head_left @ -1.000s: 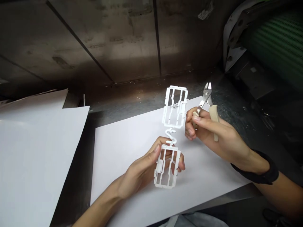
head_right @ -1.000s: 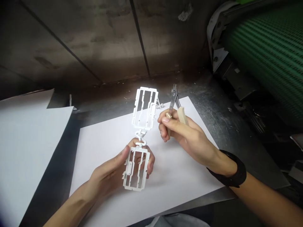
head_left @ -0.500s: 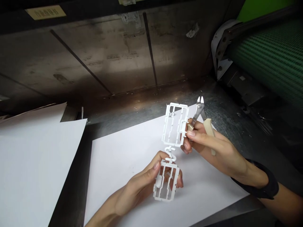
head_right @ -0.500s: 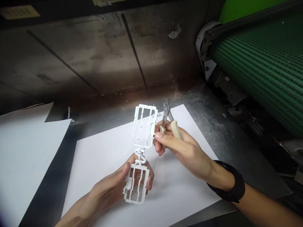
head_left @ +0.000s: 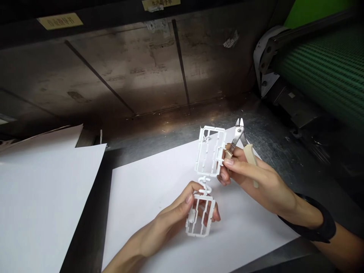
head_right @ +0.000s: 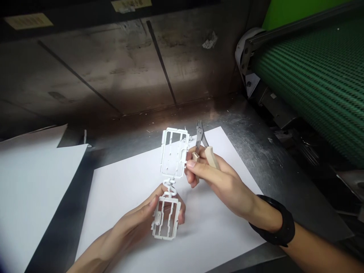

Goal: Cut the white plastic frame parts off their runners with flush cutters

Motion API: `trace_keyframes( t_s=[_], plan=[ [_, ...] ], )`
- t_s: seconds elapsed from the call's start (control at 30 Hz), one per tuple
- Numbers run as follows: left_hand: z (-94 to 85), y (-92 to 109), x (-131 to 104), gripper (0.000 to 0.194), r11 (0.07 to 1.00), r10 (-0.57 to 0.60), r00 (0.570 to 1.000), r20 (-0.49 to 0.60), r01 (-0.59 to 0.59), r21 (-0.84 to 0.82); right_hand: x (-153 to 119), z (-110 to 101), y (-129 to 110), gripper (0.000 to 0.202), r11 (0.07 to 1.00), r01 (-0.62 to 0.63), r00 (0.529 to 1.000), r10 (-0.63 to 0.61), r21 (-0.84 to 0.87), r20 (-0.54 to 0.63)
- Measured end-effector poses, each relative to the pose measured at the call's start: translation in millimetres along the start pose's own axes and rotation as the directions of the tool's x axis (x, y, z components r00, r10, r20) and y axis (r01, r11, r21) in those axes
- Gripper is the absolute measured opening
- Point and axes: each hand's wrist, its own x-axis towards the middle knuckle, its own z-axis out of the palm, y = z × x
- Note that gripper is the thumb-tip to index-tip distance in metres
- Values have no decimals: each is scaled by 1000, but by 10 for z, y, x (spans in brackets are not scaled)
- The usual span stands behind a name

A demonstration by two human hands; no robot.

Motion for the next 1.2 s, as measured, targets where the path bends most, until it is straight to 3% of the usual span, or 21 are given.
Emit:
trace_keyframes(
  t_s=[0.17,0.3,0.6,0.83,0.9,0.97,1.03,1.07,1.1,1.2],
  plan=[
    [15,15,-16,41,1000,5,1000,28,-5,-3,-8,13,-5,16,1000,-2,1000,2,-24,-21],
    [8,-23,-57,56,999,-14,999,30,15,-44,-4,22,-11,16,1000,-11,999,10,-26,-33],
    [-22,-360,-17,75,975,64,997,41,-54,-214,-61,-27,118,22,992,-41,996,32,-118,-78],
    [86,-151,-32,67,978,67,998,11,-63,-199,-92,-74,171,18,967,31,991,-63,-252,-121],
    [111,-77,-70,65,991,23,999,-24,-26,-129,-71,-44,127,18,922,89,958,-183,-376,-223],
    [125,-26,-94,61,1000,-22,998,-57,21,-23,-36,-5,80,21,803,157,865,-392,-574,-312],
    [134,5,-97,57,996,-54,994,-91,60,59,-2,28,48,28,646,195,771,-566,-738,-291],
    [138,14,-91,57,994,-59,994,-96,68,85,10,37,42,31,586,203,752,-606,-784,-258],
    [142,21,-82,56,992,-62,994,-95,71,100,16,42,41,35,547,203,752,-619,-812,-229],
    [148,30,-47,57,989,-69,994,-82,79,127,12,24,55,39,521,153,808,-556,-840,-197]
  ],
)
